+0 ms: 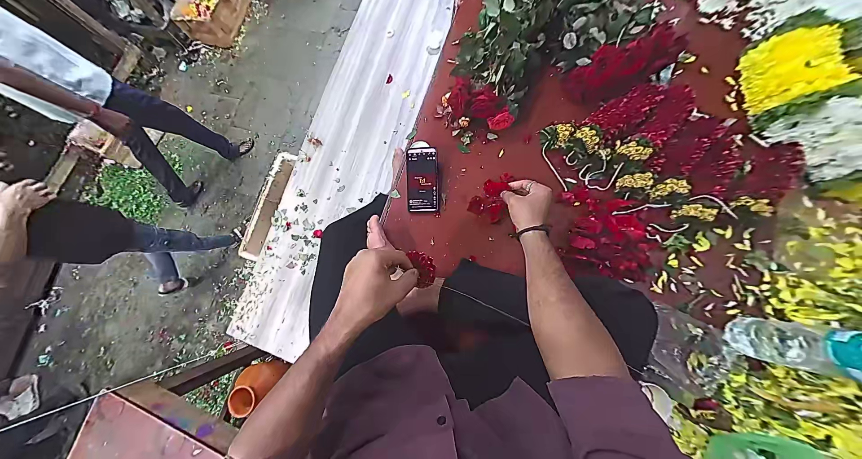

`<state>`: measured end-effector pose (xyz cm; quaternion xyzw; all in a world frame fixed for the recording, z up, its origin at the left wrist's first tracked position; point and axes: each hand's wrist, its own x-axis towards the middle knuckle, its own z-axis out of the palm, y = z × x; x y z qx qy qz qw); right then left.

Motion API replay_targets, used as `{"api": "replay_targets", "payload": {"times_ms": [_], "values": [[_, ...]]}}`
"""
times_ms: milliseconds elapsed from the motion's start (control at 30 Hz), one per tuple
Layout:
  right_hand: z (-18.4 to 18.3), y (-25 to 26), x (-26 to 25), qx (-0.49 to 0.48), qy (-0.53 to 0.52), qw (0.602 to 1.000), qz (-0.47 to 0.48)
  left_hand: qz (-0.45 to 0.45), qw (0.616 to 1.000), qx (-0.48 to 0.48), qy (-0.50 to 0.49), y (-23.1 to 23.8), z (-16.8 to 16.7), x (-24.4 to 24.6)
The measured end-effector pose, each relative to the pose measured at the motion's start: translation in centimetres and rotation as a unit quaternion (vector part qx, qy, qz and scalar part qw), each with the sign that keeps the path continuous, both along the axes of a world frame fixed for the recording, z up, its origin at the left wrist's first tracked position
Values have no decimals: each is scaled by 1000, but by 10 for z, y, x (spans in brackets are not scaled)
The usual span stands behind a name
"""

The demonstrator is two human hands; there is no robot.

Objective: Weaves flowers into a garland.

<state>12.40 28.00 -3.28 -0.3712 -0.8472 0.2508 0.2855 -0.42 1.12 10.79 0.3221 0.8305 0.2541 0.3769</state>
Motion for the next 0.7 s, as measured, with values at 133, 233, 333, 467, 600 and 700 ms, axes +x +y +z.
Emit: {"api": "replay_targets", "payload": {"times_ms": [133,233,333,467,600,700], "values": [[-4,38,17,-370,-1,926,-77,-28,999,16,2,2,-5,4],[47,15,26,-401,31,913,-58,-39,999,14,-14,7,-8,10],[71,-11,41,-429,97,897,-36,-54,998,22,-27,11,-13,16],[76,-34,55,-461,150,875,-19,-58,997,19,-43,10,-13,17],[66,-38,56,-449,181,875,-1,-35,998,-1,-48,5,-10,11],[60,-39,54,-444,182,878,7,-25,998,-14,-53,3,-10,8]]}}
